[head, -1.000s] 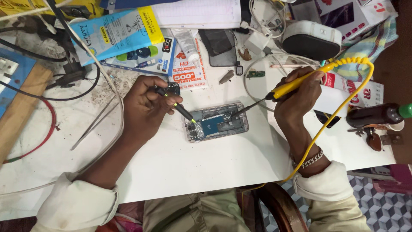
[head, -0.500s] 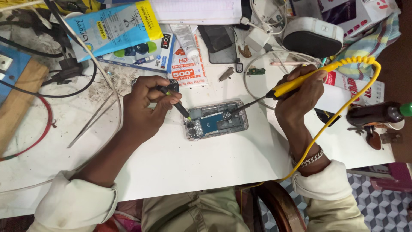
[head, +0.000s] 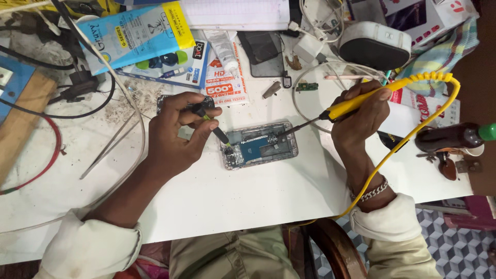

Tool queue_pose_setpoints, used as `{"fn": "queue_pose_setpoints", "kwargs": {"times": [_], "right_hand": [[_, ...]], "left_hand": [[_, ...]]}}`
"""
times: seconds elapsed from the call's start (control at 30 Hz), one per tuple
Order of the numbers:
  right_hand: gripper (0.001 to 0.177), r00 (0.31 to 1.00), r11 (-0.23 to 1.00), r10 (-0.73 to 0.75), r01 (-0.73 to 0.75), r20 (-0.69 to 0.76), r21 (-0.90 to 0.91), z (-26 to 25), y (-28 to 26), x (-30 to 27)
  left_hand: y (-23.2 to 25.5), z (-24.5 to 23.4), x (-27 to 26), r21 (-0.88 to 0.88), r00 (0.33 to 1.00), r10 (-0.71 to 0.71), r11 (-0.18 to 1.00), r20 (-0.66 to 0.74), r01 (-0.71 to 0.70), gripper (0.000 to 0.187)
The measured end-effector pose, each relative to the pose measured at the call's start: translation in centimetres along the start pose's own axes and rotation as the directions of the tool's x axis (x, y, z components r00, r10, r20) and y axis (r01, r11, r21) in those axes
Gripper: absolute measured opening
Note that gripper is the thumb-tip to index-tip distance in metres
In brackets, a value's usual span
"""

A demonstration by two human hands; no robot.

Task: The person uses a soldering iron and a screwdriver to work on a disassembled mobile phone circuit board. They repeatedly apply heat to various points on the board while using the screwdriver to manipulate components. The person also briefly handles a small black component separately before returning to the main board.

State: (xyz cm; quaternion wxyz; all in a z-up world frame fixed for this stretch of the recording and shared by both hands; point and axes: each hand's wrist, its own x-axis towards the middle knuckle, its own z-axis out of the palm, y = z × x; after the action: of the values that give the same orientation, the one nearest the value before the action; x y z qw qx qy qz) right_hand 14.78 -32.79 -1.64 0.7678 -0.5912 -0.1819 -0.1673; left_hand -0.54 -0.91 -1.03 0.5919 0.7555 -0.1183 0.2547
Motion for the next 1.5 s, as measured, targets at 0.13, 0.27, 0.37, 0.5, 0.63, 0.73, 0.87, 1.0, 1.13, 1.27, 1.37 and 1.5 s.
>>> {"fn": "queue_pose_setpoints", "kwargs": {"times": [0.13, 0.27, 0.37, 0.5, 0.63, 0.73, 0.87, 1.0, 1.13, 1.27, 1.37, 1.5], "right_hand": [[0.064, 1.000, 1.000, -0.011, 0.011, 0.010, -0.002, 0.0, 0.0, -0.1], [0.065, 0.999, 0.999, -0.030, 0.032, 0.037, -0.035, -0.1, -0.2, -0.2], [0.060, 0.998, 0.996, -0.058, 0.060, 0.026, -0.067, -0.1, 0.0, -0.1], [0.055, 0.999, 0.997, -0.051, 0.051, -0.011, -0.051, 0.0, 0.3, -0.2], [0.061, 0.998, 0.985, -0.052, 0.054, 0.019, -0.161, 0.0, -0.3, -0.2], [0.062, 0.999, 0.985, -0.031, 0.034, 0.017, -0.167, 0.2, -0.5, -0.8], [0.064, 1.000, 0.996, 0.000, 0.002, 0.015, -0.090, 0.4, -0.4, -0.7], [0.062, 0.996, 0.997, 0.082, -0.082, -0.038, 0.000, 0.1, 0.4, -0.3], [0.057, 0.969, 0.982, 0.173, -0.156, -0.177, 0.107, 0.5, 0.7, 0.6], [0.054, 0.943, 0.957, 0.247, -0.201, -0.225, 0.209, 0.9, -0.4, 1.0], [0.053, 0.933, 0.947, 0.282, -0.234, -0.225, 0.218, 1.3, -1.0, 1.2], [0.052, 0.936, 0.946, 0.284, -0.238, -0.210, 0.218, 1.7, -1.3, 1.2]], "left_hand": [[0.5, -0.2, 0.3, 0.072, 1.000, -0.008, 0.997, 0.007, 0.007, 0.041], [0.9, -0.3, 0.5, 0.129, 0.999, 0.014, 0.991, 0.040, -0.019, 0.040], [1.4, -0.3, 0.6, 0.158, 0.996, 0.021, 0.987, 0.085, -0.035, 0.042], [1.8, 0.0, 0.4, 0.181, 0.994, 0.077, 0.979, 0.079, -0.090, 0.044], [1.6, 0.1, 0.6, 0.207, 0.997, 0.037, 0.977, 0.065, -0.050, 0.044], [0.9, 0.4, 0.2, 0.121, 0.994, -0.110, 0.987, 0.028, 0.106, 0.044], [-0.6, 0.2, 0.0, -0.120, 0.934, -0.358, 0.926, 0.019, 0.358, 0.044], [-1.6, 0.2, 0.0, -0.222, 0.919, -0.395, 0.896, -0.002, 0.385, 0.045], [-1.6, 0.0, 0.3, -0.371, 0.902, -0.431, 0.840, -0.011, 0.396, 0.050], [-1.2, -0.6, 1.2, -0.403, 0.883, -0.462, 0.794, 0.089, 0.456, 0.061], [-1.1, -0.7, 1.2, -0.423, 0.865, -0.473, 0.758, 0.168, 0.497, 0.061], [-1.9, -1.2, 1.1, -0.511, 0.843, -0.493, 0.679, 0.216, 0.528, 0.060]]}}
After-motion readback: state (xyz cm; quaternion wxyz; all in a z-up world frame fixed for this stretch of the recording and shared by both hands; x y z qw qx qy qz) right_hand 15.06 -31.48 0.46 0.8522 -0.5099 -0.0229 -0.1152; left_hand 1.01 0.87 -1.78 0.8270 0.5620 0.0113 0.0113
